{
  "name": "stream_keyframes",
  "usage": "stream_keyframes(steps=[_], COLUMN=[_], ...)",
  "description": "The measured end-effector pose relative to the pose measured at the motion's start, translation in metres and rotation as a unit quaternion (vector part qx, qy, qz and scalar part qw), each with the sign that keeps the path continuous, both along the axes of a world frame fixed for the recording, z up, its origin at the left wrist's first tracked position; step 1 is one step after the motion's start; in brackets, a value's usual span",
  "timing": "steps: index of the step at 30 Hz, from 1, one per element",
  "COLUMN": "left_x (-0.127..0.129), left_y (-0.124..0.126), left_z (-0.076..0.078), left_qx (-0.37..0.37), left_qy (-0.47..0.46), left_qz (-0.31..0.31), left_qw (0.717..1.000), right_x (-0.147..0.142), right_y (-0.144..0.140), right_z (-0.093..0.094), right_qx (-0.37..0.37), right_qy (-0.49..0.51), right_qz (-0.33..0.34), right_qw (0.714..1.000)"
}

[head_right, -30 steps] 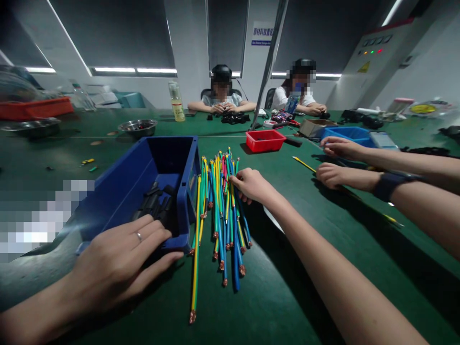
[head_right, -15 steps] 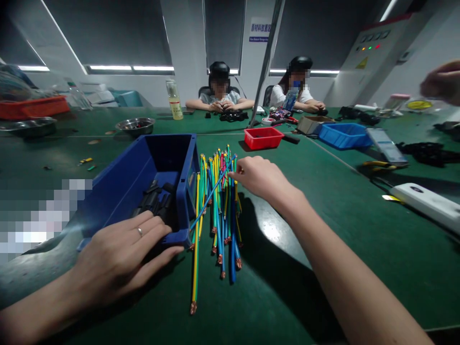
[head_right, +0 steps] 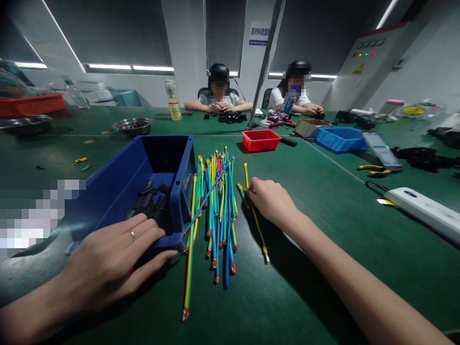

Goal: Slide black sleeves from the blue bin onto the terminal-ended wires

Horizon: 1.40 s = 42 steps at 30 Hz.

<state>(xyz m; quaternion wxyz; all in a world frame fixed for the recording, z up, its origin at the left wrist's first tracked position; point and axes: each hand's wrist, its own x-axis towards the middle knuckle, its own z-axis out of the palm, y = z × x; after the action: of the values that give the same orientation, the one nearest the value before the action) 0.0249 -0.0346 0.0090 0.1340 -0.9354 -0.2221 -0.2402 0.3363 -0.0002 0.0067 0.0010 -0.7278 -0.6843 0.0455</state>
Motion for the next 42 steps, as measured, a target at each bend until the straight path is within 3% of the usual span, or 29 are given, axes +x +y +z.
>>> stream_keyframes(steps=[4,10,16,20,23,25,28,31,33,36,42], left_x=[0.0,0.001,0.003,0.003,0.002,0.002,0.002,-0.001,-0.003,-0.008,-0.009], left_y=[0.0,0.0,0.0,0.001,0.001,0.001,0.001,0.002,0.002,0.003,0.004], left_z=[-0.001,-0.001,0.002,0.002,0.001,0.001,-0.001,-0.006,-0.01,-0.014,-0.016], left_qx=[-0.003,0.024,0.04,0.034,0.028,0.027,0.036,0.043,0.039,0.026,0.003], left_qy=[0.0,-0.007,-0.016,-0.017,-0.016,-0.017,-0.025,-0.046,-0.053,-0.057,-0.097], left_qz=[-0.003,-0.006,-0.007,-0.008,-0.005,-0.005,-0.007,-0.005,-0.006,-0.001,0.002], left_qw=[1.0,1.0,0.999,0.999,0.999,0.999,0.999,0.998,0.998,0.998,0.995], right_x=[-0.022,-0.029,-0.04,-0.039,-0.037,-0.037,-0.036,-0.034,-0.032,-0.029,-0.026], right_y=[0.003,0.026,0.039,0.036,0.033,0.031,0.028,0.025,0.024,0.023,0.026], right_z=[-0.008,-0.014,-0.02,-0.026,-0.027,-0.026,-0.027,-0.032,-0.034,-0.036,-0.037], right_qx=[0.054,0.165,0.194,0.184,0.193,0.229,0.26,0.162,0.103,0.083,0.137], right_qy=[0.021,0.048,0.137,0.194,0.239,0.259,0.2,0.152,0.164,0.198,0.253], right_qz=[0.07,0.066,0.266,0.322,0.317,0.278,0.207,0.188,0.191,0.223,0.244], right_qw=[0.996,0.983,0.934,0.908,0.897,0.896,0.922,0.957,0.962,0.951,0.926])
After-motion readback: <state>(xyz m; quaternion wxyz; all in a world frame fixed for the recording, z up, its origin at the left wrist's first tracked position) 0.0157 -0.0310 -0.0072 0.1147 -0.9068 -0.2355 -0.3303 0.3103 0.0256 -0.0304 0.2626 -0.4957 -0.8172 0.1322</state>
